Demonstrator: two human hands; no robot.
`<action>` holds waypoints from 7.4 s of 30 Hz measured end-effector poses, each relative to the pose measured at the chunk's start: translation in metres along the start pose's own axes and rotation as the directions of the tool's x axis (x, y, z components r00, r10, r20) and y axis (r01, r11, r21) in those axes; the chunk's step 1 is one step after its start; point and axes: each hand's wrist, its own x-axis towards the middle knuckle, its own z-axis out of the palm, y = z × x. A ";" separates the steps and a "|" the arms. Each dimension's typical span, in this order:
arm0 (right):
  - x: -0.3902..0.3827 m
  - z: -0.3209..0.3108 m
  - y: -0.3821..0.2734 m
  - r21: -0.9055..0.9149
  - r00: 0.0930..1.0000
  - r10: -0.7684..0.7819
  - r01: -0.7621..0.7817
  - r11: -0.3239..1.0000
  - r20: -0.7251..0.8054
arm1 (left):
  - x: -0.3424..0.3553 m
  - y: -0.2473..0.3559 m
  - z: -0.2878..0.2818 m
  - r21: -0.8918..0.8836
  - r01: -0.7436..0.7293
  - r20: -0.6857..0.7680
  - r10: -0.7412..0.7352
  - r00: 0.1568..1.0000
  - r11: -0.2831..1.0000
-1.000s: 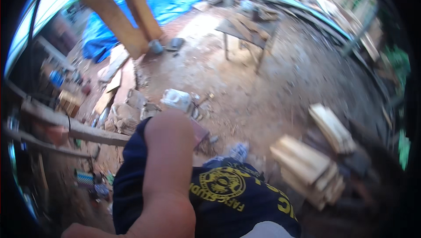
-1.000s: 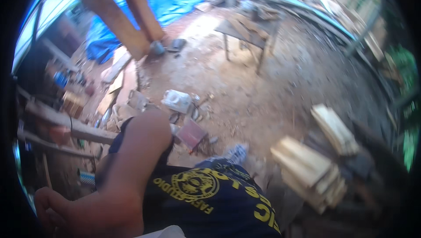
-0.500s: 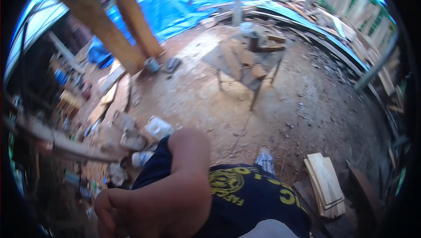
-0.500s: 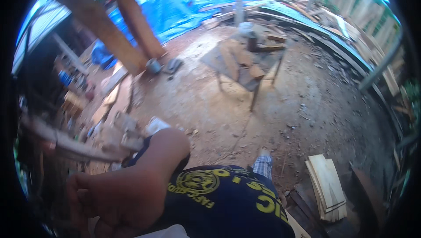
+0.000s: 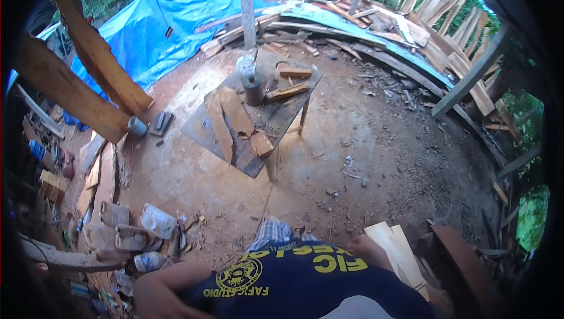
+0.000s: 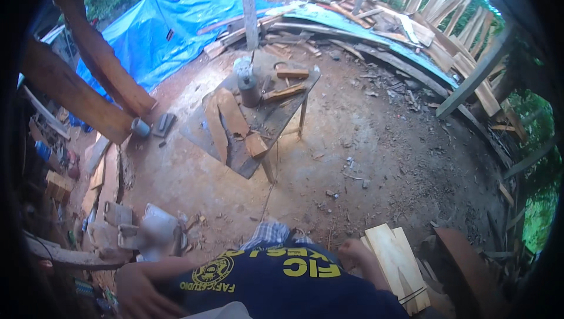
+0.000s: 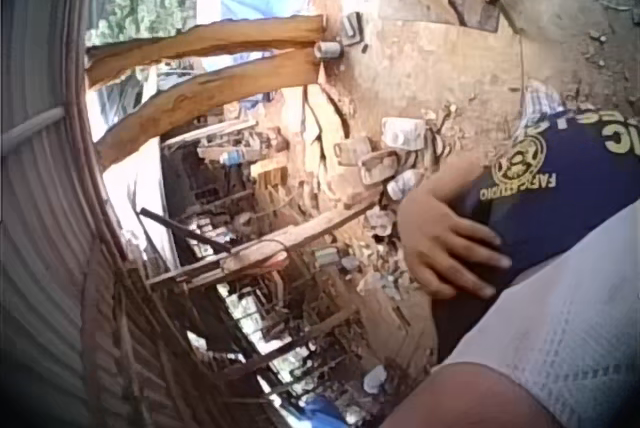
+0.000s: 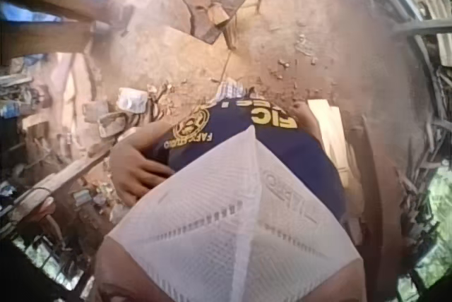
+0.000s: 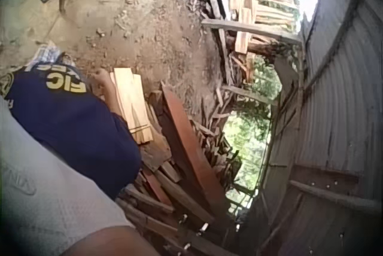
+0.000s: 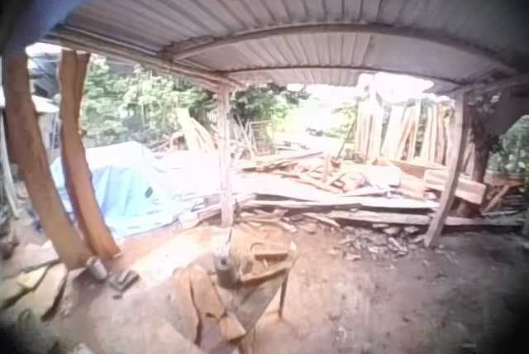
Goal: The person walks over to a workbench and carves a piece of wood by positioning a chisel and striking it with a wooden mallet.
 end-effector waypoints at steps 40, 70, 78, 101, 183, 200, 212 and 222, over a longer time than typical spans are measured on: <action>0.659 -0.406 -0.821 -0.513 0.586 -0.803 0.725 0.459 0.109 | -0.313 -0.604 -0.535 -0.568 0.658 -0.716 -0.691 -0.099 0.494; 0.700 -0.387 -0.785 -0.704 0.349 -0.749 0.677 -0.213 0.563 | -0.221 -0.528 -0.381 0.029 -0.546 -0.675 -0.387 -0.628 0.837; 0.577 -0.470 -0.704 -0.672 0.408 -0.890 0.719 0.176 0.204 | -0.209 -0.519 -0.334 0.108 -0.429 -0.797 -0.180 -0.577 0.897; 0.634 -0.607 -0.790 -0.391 0.671 -0.533 0.738 0.550 0.515 | -0.321 -0.997 -0.497 -0.741 0.582 -0.357 -0.537 -0.764 -0.335; 0.695 -0.716 -0.711 0.679 0.993 0.115 -0.060 0.731 -0.037 | -0.401 -1.102 -0.506 -0.082 0.994 -0.822 -0.569 -0.028 0.070; 0.696 -0.721 -0.725 0.610 1.000 0.014 -0.003 0.792 -0.013 | -0.485 -1.058 -0.475 -0.339 0.723 -0.493 -0.541 -0.681 -0.601; 0.694 -0.716 -0.723 0.608 0.999 0.029 -0.008 0.794 -0.026 | -0.520 -1.059 -0.491 -0.440 0.635 -0.462 -0.446 -0.767 -0.635; 0.703 -0.719 -0.722 0.597 1.000 0.022 -0.019 0.802 0.002 | -0.516 -1.068 -0.499 -0.473 0.567 -0.405 -0.405 -0.820 -0.675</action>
